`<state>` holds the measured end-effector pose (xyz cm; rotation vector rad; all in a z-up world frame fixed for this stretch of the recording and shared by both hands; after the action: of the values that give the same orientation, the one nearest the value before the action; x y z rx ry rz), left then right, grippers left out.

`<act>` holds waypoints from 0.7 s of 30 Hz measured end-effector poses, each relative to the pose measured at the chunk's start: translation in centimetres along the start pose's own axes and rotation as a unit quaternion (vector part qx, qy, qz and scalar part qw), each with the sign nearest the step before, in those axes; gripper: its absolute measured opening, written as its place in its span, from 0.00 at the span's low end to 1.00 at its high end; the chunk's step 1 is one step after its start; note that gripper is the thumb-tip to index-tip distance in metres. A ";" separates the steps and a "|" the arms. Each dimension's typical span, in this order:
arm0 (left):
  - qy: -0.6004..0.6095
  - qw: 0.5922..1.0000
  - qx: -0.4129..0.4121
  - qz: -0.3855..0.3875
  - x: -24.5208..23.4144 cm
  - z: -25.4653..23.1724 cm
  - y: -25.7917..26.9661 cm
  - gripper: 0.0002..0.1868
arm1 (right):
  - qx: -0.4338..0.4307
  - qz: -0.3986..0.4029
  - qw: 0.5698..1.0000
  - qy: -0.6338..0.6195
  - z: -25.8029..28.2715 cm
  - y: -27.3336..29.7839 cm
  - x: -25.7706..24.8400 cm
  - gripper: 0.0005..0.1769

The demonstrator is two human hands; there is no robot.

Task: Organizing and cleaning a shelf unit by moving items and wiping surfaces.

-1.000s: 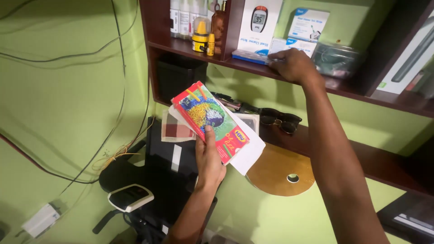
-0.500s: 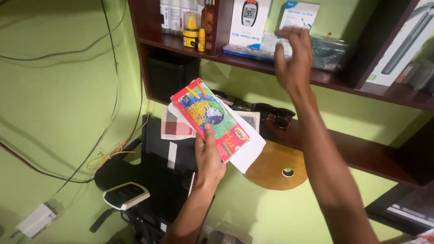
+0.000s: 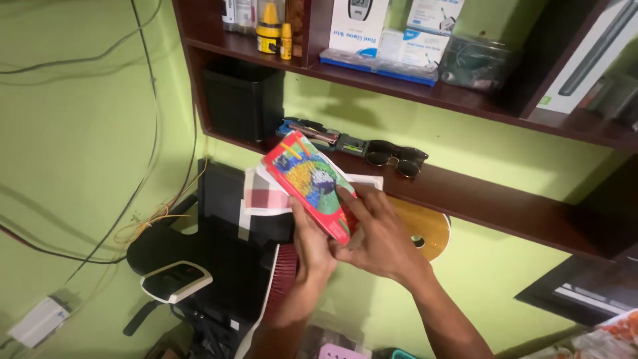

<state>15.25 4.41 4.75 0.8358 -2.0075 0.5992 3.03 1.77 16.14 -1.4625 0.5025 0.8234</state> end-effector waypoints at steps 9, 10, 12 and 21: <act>0.003 1.000 0.008 -0.022 -0.1 2.7 0.1 0.36 | 0.107 0.023 0.993 0.033 -2.3 1.1 -0.7 0.49; 0.004 1.000 0.002 -0.024 0.1 2.9 0.0 0.36 | 0.087 0.002 0.996 0.025 -2.4 1.3 -1.3 0.48; 0.000 1.000 -0.002 -0.028 0.6 3.4 -0.2 0.35 | 0.114 0.011 0.993 0.012 -2.9 1.4 -2.2 0.47; -0.003 0.998 -0.058 -0.008 2.9 9.4 -0.3 0.33 | 0.167 -0.015 0.986 -0.010 -6.3 6.0 -6.1 0.45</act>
<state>9.27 -3.08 2.41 0.7843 -2.0192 0.4655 -4.16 -6.01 16.22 -1.1500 0.5731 0.6919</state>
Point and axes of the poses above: each hand's wrist, its own y-axis away from the middle knuckle, its own x-axis out of the palm, z = x × y, the point moved 9 cm from there along -y, towards the middle knuckle, and after that the axes turned 10 degrees about -x, right-handed, at the moved point
